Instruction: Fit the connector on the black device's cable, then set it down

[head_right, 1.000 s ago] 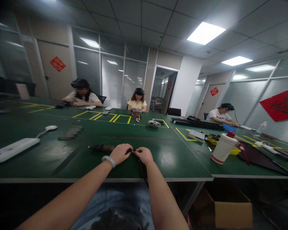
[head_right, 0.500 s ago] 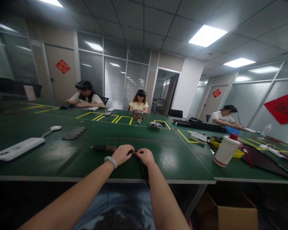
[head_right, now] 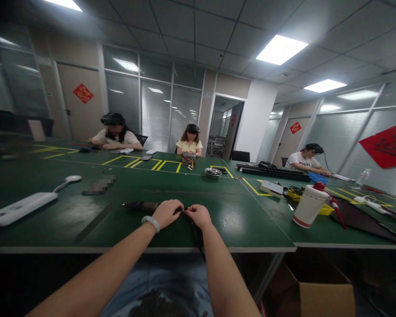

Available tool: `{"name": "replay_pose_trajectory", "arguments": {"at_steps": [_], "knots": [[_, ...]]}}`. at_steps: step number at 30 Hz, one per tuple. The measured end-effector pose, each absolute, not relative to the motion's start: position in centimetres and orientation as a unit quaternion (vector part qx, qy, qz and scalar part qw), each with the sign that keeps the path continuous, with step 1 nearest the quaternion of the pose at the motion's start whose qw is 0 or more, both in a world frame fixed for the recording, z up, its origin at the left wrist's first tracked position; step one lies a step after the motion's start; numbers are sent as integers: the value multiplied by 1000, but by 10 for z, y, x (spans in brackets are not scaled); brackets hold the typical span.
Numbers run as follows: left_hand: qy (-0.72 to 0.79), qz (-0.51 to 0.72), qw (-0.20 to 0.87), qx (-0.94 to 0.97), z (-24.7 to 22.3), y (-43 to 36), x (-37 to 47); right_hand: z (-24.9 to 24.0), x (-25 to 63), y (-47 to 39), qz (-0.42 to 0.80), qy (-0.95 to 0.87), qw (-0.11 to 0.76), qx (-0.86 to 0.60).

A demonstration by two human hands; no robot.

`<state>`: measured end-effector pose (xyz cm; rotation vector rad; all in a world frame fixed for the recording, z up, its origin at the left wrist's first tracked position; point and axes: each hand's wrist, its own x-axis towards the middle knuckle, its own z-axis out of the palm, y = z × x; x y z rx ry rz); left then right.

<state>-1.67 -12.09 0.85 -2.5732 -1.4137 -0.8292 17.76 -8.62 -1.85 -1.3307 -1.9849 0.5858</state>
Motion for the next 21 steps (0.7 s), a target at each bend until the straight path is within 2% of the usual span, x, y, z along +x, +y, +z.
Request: {"name": "replay_pose_trajectory", "arguments": {"at_steps": [21], "knots": [[-468,-267,46,-841,8,-120,-17,-18,177,-86,222,-764,328,-510]]}}
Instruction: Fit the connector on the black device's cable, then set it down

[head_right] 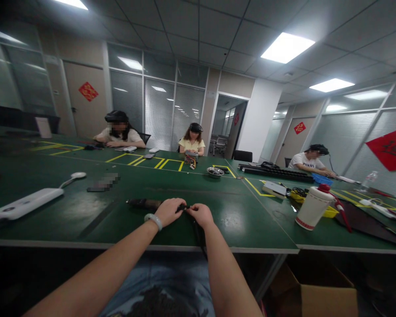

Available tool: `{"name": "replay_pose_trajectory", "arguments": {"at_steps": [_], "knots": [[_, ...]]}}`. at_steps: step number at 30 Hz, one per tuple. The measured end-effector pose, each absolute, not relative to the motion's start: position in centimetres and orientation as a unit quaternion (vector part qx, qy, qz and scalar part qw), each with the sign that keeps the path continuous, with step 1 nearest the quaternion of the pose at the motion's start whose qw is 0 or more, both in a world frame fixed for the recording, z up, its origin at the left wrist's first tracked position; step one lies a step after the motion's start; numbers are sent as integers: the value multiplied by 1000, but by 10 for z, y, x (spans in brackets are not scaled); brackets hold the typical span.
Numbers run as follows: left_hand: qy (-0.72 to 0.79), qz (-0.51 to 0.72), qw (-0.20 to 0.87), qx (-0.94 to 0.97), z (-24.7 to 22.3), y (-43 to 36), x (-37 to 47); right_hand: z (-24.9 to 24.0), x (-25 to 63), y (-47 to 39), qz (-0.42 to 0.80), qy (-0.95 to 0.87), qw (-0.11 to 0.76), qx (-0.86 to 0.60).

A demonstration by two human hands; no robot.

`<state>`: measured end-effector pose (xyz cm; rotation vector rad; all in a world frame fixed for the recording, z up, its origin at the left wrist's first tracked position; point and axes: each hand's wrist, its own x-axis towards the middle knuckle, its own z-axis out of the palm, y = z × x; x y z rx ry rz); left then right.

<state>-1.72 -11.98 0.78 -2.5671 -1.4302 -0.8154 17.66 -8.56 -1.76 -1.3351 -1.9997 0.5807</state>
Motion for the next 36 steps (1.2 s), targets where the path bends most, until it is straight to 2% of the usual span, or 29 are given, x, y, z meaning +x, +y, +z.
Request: {"name": "replay_pose_trajectory", "arguments": {"at_steps": [36], "knots": [[-467,-259,37,-845,7,-119,-18,-17,176,-87,230,-762,330,-507]]}}
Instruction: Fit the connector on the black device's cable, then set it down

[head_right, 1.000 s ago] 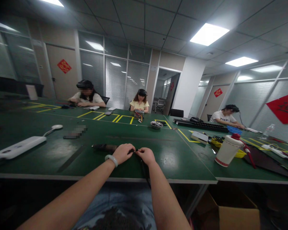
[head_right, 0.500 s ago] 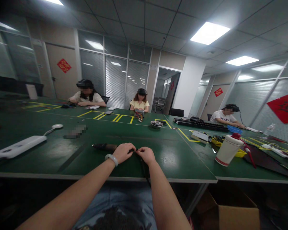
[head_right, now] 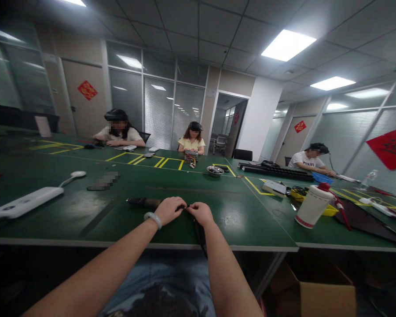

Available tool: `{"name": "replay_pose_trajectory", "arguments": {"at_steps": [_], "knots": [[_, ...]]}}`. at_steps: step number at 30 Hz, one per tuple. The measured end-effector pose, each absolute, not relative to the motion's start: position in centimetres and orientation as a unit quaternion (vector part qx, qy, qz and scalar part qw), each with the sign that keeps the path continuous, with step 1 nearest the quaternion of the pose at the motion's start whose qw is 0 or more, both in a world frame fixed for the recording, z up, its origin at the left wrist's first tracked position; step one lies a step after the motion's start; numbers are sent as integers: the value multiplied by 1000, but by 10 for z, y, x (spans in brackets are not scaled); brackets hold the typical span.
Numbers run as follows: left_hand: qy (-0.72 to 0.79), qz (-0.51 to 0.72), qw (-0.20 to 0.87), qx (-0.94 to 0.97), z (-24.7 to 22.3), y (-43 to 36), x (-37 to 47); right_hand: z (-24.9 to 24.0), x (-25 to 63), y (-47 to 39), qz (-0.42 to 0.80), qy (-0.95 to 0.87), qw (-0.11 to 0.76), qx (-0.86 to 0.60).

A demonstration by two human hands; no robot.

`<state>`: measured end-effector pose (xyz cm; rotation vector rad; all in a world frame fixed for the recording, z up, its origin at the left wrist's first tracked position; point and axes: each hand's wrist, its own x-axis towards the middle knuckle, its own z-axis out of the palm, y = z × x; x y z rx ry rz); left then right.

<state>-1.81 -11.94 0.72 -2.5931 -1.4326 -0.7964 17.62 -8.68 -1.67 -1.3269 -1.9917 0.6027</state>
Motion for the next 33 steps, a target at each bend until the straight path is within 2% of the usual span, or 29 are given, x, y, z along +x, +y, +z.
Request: {"name": "replay_pose_trajectory", "arguments": {"at_steps": [33], "knots": [[-455,-267,38,-849,8,-120,-18,-17,179,-87,234,-760,334,-506]]}}
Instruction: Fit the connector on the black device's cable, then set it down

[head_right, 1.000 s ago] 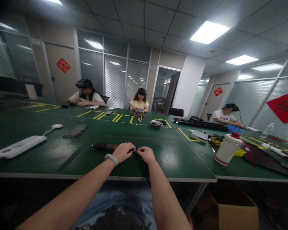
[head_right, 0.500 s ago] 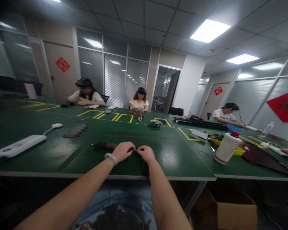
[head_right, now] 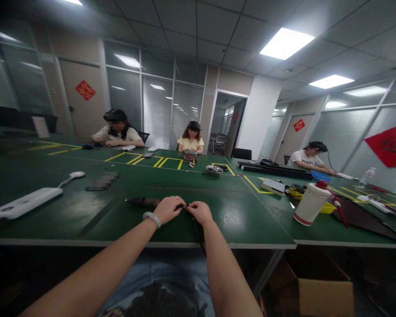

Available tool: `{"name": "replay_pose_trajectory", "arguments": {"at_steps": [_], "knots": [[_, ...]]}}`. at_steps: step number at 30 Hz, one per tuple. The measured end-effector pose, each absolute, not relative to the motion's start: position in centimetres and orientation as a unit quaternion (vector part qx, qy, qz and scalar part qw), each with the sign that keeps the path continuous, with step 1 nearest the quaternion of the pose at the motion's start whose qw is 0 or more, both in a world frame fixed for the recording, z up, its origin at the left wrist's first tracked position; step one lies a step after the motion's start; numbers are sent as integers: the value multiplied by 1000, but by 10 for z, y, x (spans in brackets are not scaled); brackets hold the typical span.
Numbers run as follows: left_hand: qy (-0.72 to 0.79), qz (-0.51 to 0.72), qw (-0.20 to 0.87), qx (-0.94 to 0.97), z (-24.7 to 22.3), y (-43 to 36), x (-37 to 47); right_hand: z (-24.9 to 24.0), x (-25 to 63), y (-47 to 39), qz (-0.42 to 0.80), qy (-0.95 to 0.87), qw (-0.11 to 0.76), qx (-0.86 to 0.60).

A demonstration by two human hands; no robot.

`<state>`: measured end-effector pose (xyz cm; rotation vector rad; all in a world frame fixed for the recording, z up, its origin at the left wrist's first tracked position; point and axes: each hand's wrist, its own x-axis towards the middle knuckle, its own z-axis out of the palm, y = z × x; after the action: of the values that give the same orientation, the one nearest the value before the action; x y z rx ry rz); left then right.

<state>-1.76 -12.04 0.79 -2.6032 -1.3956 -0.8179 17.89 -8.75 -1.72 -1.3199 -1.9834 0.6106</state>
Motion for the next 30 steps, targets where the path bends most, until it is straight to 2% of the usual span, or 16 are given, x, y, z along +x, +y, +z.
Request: {"name": "replay_pose_trajectory", "arguments": {"at_steps": [30], "knots": [[-456,-273,47,-846,5,-117,-18,-20,179,-83,224,-763,333,-506]]}}
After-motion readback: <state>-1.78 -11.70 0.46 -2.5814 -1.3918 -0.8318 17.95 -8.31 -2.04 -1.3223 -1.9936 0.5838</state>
